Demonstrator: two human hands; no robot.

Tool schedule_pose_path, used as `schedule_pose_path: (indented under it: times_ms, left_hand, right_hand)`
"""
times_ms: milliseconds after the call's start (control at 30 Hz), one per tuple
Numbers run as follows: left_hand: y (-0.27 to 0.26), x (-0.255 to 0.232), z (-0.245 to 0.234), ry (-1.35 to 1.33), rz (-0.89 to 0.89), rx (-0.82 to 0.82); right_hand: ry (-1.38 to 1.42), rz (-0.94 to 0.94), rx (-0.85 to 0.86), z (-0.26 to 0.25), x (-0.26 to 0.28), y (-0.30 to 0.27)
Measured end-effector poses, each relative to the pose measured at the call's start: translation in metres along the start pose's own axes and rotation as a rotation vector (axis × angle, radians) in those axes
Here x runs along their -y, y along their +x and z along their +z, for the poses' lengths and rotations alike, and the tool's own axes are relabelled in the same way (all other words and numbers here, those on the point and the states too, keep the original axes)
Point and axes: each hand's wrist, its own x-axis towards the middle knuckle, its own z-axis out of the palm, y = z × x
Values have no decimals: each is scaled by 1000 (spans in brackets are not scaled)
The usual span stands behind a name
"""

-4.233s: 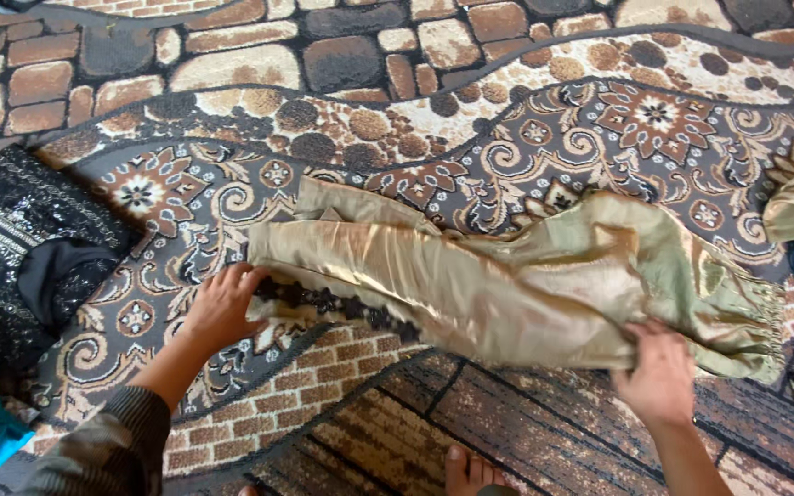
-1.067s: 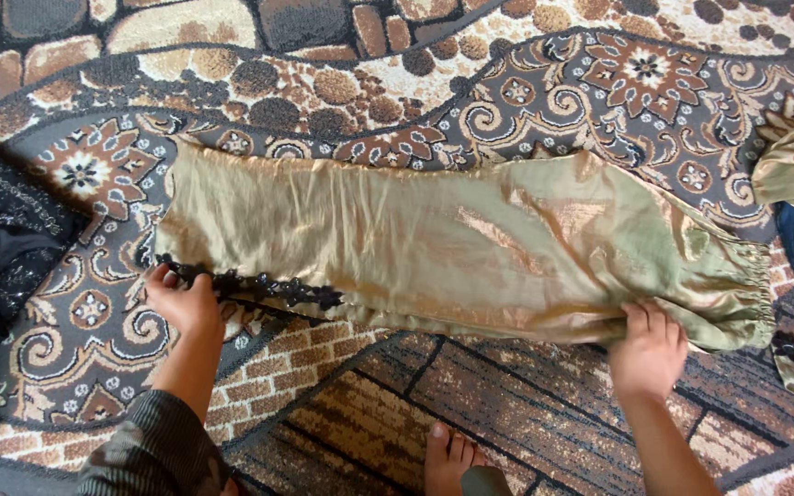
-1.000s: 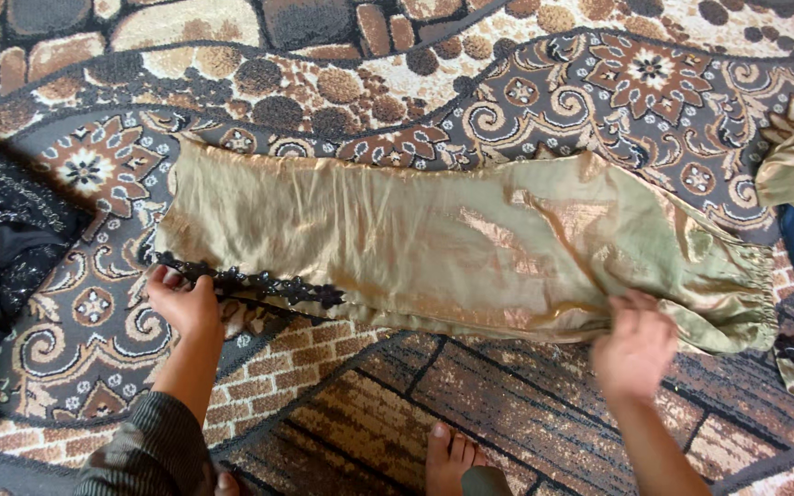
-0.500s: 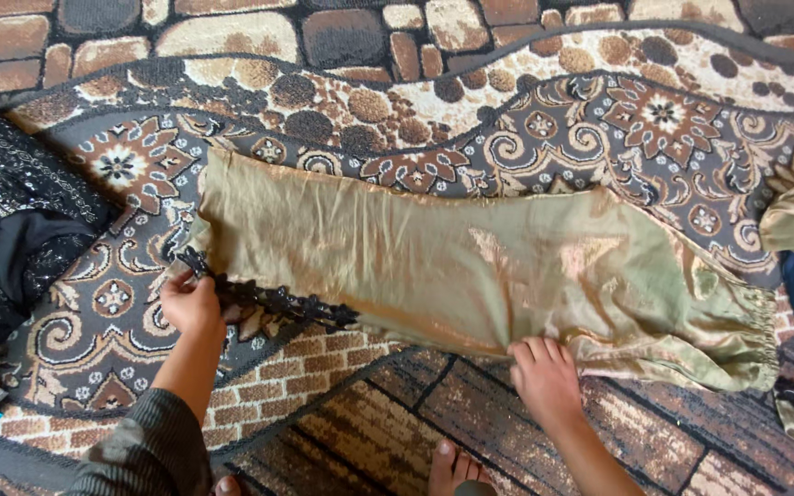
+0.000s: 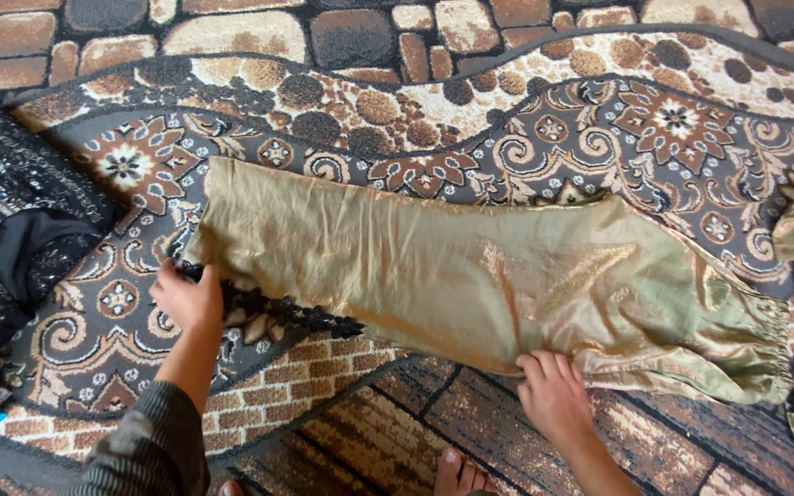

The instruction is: The person folds a black dress and a gold-colored garment by hand on a carpeted floor, aligning the edges and smoothing the fabric before stacking them.

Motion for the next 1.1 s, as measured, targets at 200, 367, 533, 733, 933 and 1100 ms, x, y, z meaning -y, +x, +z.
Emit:
schedule_pose_path:
  times_ms: [200,367,533,733,933,1100]
  left_hand:
    - [20,-15,-4,348,-94,97]
    - [72,34,8,117,-20,151]
    - [127,38,-34,42,400,-188]
    - [130,21,-59,248,470,-447]
    - [-49,-31,58,1192,1213,-261]
    - [-255,-131,52,499,1386,1048]
  right_hand:
    - [-81,45,91,-10,-8,5]
    - [-42,84,85,-28,-11,7]
    - [-88,55,-18,-36,-17,4]
    - [-147,71,-35,-36,-35,-6]
    - [-320,171,-6,-29,-69,-19]
    - [-503,352,181,-15,-123,-31]
